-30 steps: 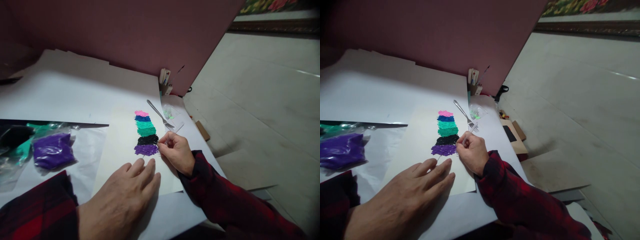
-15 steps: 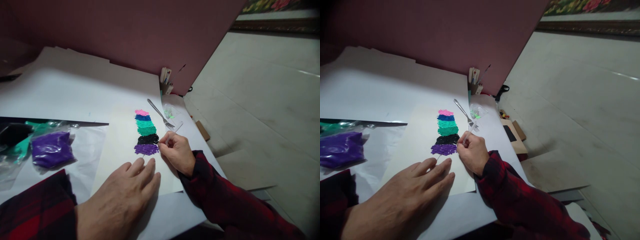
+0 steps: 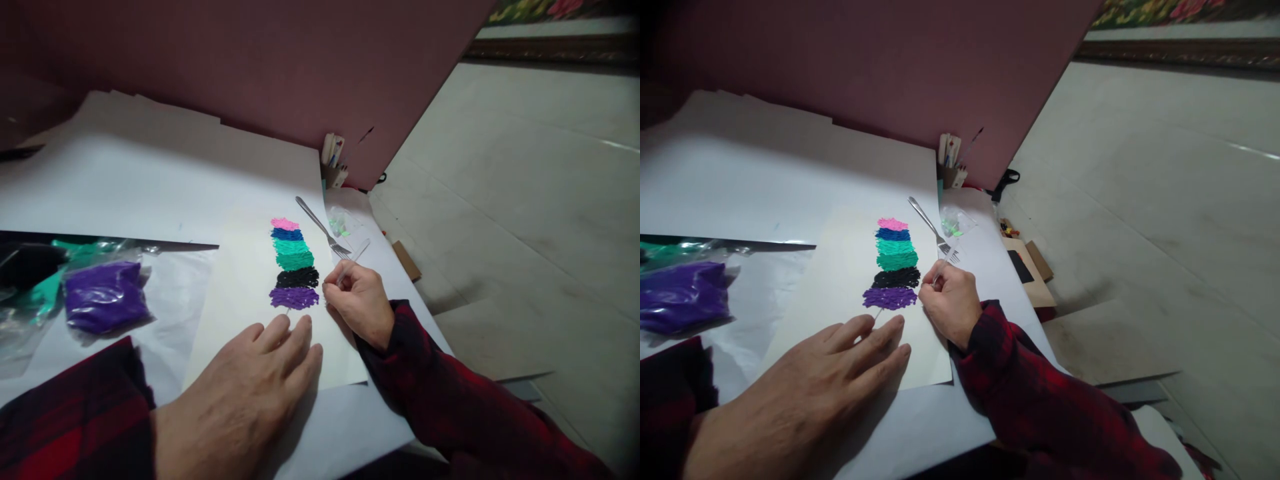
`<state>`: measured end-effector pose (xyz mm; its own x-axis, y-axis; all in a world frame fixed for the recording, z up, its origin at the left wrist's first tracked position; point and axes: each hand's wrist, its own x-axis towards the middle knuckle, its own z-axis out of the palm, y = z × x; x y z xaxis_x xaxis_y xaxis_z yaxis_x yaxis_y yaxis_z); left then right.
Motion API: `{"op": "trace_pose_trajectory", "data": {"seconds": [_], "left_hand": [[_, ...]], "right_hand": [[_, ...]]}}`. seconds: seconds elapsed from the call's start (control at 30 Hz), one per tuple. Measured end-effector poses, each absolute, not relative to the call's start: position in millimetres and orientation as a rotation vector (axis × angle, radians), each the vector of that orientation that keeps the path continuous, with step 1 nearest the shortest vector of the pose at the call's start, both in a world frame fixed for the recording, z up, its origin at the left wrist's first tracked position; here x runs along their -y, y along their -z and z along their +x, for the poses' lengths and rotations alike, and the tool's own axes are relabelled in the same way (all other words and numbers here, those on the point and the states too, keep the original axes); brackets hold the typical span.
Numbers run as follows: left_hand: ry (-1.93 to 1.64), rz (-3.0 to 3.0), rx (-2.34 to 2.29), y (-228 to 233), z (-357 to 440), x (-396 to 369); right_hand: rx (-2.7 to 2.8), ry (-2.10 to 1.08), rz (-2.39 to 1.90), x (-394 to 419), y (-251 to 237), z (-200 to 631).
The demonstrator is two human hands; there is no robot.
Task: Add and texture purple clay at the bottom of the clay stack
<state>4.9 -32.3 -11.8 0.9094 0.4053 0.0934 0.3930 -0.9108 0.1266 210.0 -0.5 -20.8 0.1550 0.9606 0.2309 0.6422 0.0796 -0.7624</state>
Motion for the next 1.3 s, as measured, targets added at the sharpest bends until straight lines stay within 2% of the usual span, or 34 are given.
{"op": "trace_pose_trajectory", "data": {"seconds": [0.3, 1.3], "left_hand": [[-0.164, 2.977, -0.614, 9, 5, 32], [-0.217, 2.964, -0.621, 14, 6, 33]], "right_hand": [[1.419, -0.678, -1.504, 5, 19, 202], [1.642, -0.505, -1.615, 8, 20, 196]]}}
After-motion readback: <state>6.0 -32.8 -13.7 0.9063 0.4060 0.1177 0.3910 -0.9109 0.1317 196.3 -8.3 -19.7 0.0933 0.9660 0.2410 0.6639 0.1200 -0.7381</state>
